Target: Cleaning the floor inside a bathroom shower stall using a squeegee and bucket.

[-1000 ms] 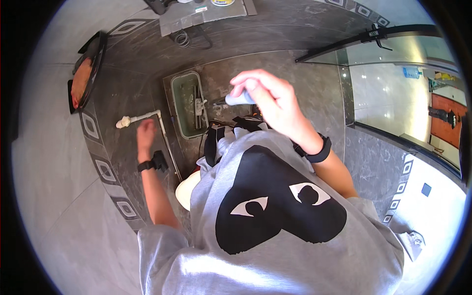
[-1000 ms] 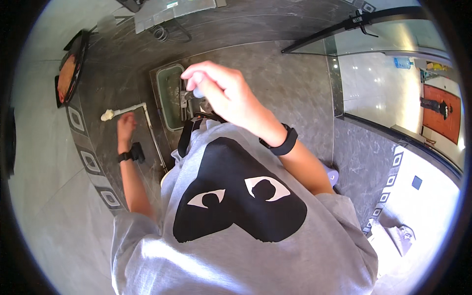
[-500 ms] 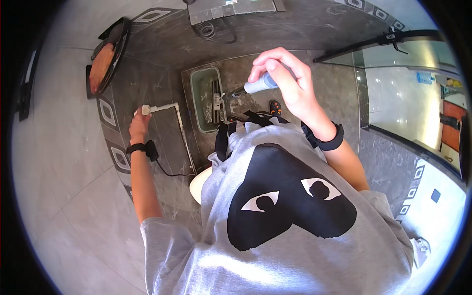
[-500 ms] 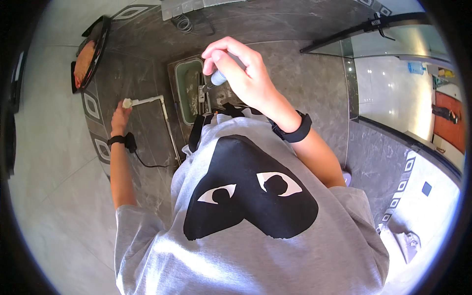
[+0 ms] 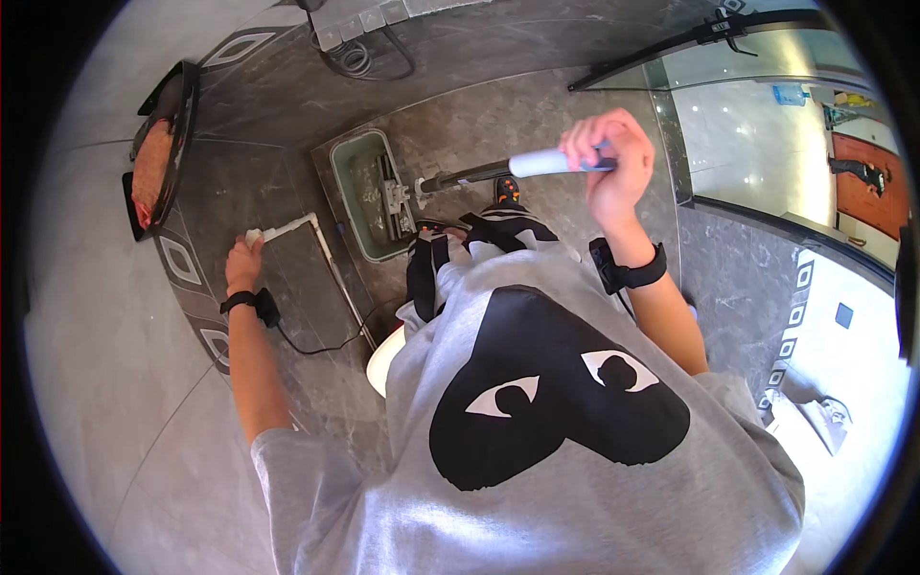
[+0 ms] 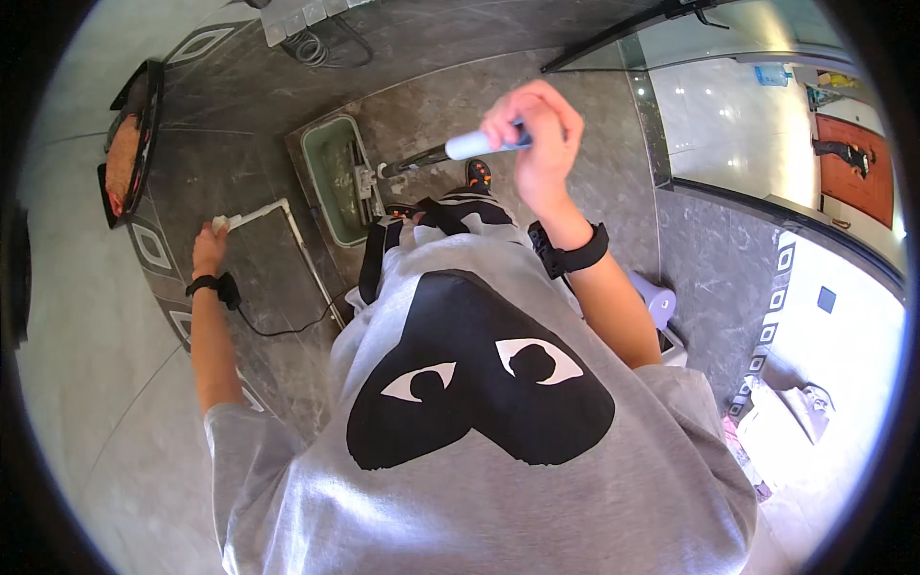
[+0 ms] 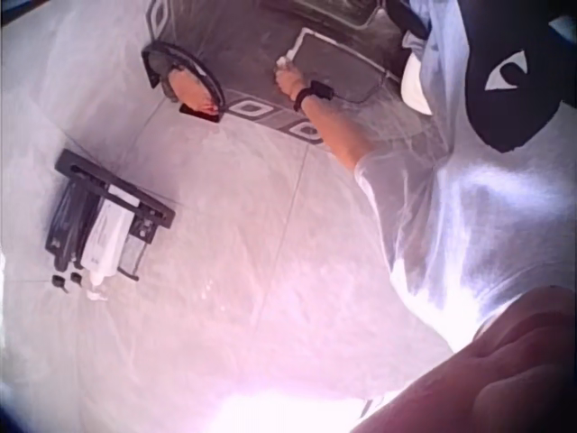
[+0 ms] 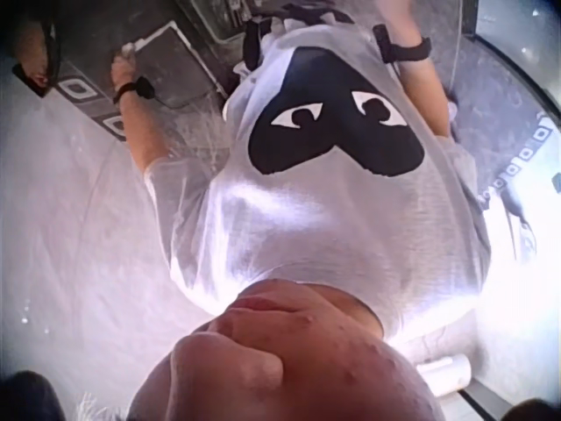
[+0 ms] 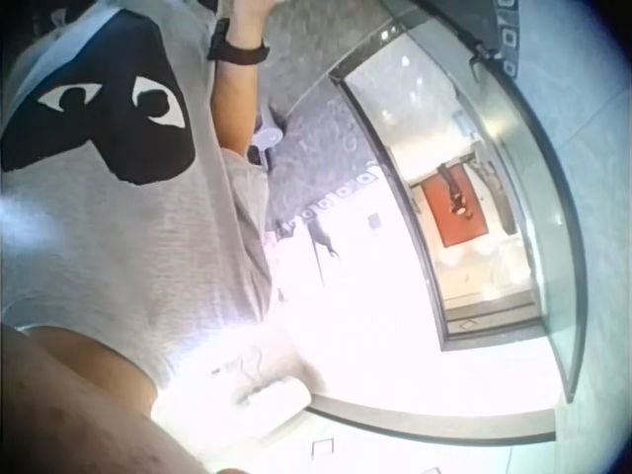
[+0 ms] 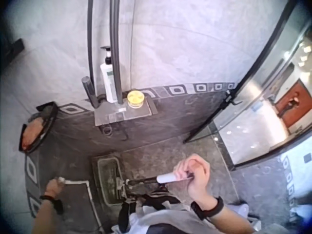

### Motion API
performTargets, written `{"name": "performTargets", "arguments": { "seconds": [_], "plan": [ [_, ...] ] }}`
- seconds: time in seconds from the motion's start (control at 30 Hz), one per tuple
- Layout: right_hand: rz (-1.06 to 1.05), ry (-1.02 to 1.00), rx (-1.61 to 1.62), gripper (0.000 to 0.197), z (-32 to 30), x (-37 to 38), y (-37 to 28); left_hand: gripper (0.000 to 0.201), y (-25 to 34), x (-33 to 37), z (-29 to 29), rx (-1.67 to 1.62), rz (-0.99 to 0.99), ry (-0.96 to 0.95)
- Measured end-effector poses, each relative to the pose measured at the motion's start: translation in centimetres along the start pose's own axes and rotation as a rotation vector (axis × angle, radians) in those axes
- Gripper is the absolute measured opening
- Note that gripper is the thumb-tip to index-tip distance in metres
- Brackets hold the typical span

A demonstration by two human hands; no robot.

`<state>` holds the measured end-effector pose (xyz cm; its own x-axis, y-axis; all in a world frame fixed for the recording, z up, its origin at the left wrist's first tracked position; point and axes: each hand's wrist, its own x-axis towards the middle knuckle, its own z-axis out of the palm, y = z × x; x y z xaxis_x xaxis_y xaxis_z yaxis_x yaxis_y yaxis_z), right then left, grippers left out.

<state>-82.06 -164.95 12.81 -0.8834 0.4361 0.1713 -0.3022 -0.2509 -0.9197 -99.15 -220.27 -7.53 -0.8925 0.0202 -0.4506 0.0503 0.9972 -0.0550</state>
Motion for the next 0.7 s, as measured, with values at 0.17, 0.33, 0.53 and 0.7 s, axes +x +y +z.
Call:
{"name": "performTargets", "arguments": {
  "seconds": [0.17, 0.33, 0.53, 0.7],
  "plan": [
    [0.004, 0.184, -0.128, 0.024, -2.7, -0.5, -0.1, 0.055, 1.5, -0.3, 0.8, 0.079, 0.005, 0.033],
    [0.018, 0.257, -0.126, 0.024, -3.6, -0.4, 0.2, 0.064, 2.9, -0.7, 1.2, 0.074, -0.119, 0.032],
    [-0.038, 0.279, -0.048, 0.022, -4.5, -0.3, 0.5, 0.074, 2.8, 0.7, 2.0, -0.229, -0.397, -0.12],
    [-0.011, 0.237, -0.068, 0.021, -4.9, -0.2, -0.2, 0.078, 3.1, 1.1, 2.5, -0.367, -0.462, -0.149]
  ]
}}
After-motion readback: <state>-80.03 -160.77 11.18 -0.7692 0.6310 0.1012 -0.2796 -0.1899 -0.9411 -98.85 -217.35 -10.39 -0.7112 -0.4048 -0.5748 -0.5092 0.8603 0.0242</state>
